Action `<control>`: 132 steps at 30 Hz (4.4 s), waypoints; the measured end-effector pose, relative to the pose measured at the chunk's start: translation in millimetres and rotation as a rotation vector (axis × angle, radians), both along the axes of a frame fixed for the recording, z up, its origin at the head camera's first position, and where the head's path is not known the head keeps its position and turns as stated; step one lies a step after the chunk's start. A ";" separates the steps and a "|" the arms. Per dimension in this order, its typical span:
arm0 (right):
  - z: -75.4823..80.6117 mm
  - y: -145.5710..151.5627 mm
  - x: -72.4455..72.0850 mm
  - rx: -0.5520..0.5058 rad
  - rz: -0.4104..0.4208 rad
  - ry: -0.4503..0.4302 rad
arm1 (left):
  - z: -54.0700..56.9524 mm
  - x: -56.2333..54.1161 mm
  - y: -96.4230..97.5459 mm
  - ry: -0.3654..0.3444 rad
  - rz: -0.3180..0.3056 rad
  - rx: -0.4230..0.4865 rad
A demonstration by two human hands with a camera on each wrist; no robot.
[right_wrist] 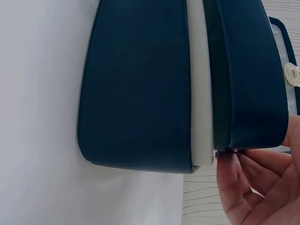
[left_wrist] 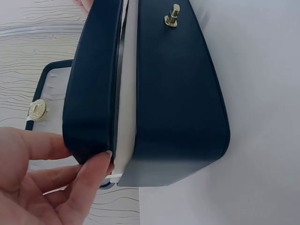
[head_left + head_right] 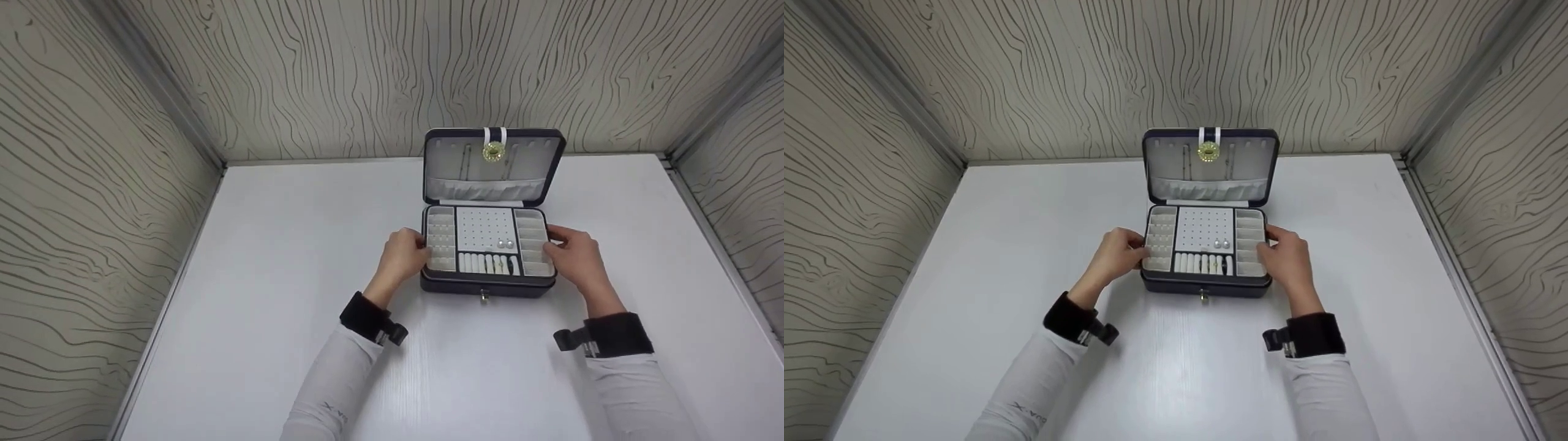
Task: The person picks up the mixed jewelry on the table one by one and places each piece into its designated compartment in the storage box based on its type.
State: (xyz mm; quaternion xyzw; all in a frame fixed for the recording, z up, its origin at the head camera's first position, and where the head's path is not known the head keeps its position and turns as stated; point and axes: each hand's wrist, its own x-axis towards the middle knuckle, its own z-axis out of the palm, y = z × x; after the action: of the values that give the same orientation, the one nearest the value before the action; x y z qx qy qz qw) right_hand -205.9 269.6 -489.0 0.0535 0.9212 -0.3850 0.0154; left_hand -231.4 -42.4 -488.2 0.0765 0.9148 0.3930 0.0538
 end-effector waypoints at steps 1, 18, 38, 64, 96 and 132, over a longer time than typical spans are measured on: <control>-0.2 -0.2 -1.1 0.003 0.002 0.000 | -0.1 -0.6 0.3 -0.003 0.003 -0.002; -5.2 -2.8 -6.8 0.091 -0.005 0.072 | -5.1 -2.9 8.3 -0.021 0.051 -0.048; -2.1 -13.9 -8.0 0.160 -0.109 0.045 | -9.6 -2.2 14.4 0.020 0.093 -0.168; -9.8 -13.1 -8.1 0.261 -0.061 0.109 | -22.8 -1.7 5.3 0.006 0.094 -0.121; -0.9 2.4 -13.9 0.164 0.076 0.162 | -43.0 -6.8 -23.2 -0.254 -0.105 0.334; 76.5 -3.3 -72.1 0.181 0.158 0.298 | -42.9 -4.7 -19.4 -0.264 -0.075 0.366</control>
State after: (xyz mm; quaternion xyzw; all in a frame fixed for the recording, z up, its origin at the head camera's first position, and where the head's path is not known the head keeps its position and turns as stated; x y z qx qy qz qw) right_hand -277.9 266.2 -412.5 -0.0756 0.9455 -0.3019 -0.0960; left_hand -236.0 -61.8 -531.2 0.0667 0.8098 0.5567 0.1729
